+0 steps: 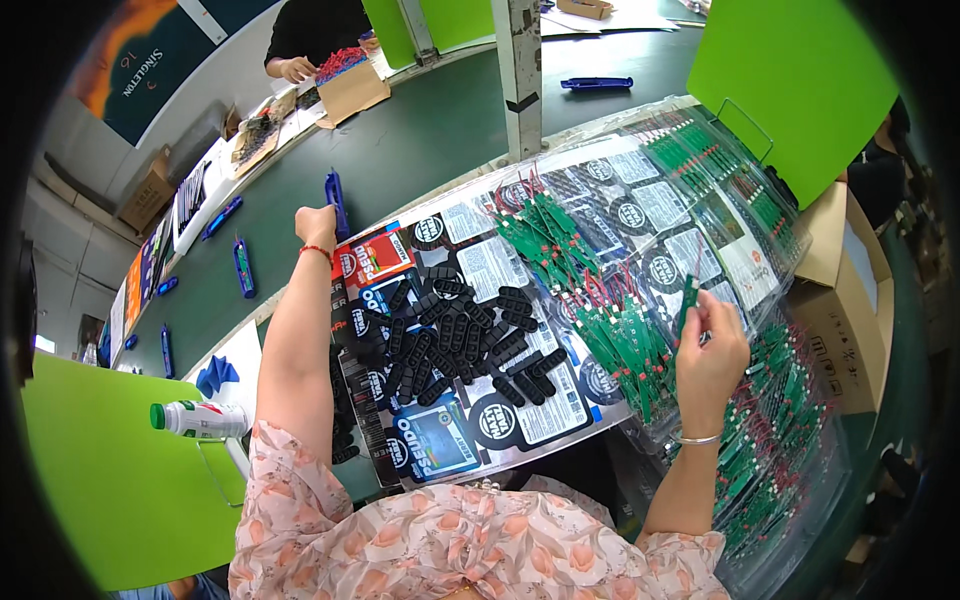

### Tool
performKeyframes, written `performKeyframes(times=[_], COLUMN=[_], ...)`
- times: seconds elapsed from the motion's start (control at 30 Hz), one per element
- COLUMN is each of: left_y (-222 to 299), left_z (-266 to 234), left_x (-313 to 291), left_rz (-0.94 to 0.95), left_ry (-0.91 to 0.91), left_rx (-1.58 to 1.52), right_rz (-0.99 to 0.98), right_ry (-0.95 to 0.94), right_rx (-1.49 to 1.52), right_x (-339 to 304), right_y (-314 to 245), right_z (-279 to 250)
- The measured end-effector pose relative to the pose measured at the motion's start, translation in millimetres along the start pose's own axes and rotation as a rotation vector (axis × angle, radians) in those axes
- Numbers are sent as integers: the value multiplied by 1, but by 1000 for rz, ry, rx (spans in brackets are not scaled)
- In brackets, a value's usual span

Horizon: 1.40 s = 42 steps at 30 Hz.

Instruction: Manually assemble components, circuit boards, and casing elements for an electronic device on a factory production floor.

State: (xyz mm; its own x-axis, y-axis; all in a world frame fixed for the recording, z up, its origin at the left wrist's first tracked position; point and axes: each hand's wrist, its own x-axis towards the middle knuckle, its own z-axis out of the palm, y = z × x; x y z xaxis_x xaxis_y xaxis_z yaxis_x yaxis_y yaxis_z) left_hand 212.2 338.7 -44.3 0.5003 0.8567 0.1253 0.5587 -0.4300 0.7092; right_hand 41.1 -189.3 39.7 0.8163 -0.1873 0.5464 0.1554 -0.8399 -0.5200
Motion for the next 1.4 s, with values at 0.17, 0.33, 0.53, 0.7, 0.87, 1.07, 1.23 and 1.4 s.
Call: performKeyframes(times=[0.17, 0.33, 0.53, 0.7, 0.87, 1.07, 1.23, 1.4], left_y=[-26, 18, -16, -57, -55, -58, -58, -63], left_z=[-16, -107, -167, -177, -178, -175, -176, -175], left_x=[23, -108, -241, -311, -334, -339, -341, -341], left_rz=[68, -3, -174, -364, -363, -341, -309, -258], left_ry=[-139, -457, -738, -859, -908, -923, -911, -905], left_rx=[-681, -1012, -1096, -1321, -1428, -1424, -1430, -1412], right_rz=[292, 257, 314, 337, 228, 153, 124, 136], right_ry=[200, -133, -479, -607, -678, -814, -827, -879], right_rx=[372, 1014, 1248, 1407, 1382, 1297, 1256, 1274], right_x=[2, -16, -42, -53, -67, -85, -92, -90], right_y=[-27, -69, -117, -134, -150, -147, -148, -148], right_z=[-5, 26, 63, 71, 67, 66, 67, 69])
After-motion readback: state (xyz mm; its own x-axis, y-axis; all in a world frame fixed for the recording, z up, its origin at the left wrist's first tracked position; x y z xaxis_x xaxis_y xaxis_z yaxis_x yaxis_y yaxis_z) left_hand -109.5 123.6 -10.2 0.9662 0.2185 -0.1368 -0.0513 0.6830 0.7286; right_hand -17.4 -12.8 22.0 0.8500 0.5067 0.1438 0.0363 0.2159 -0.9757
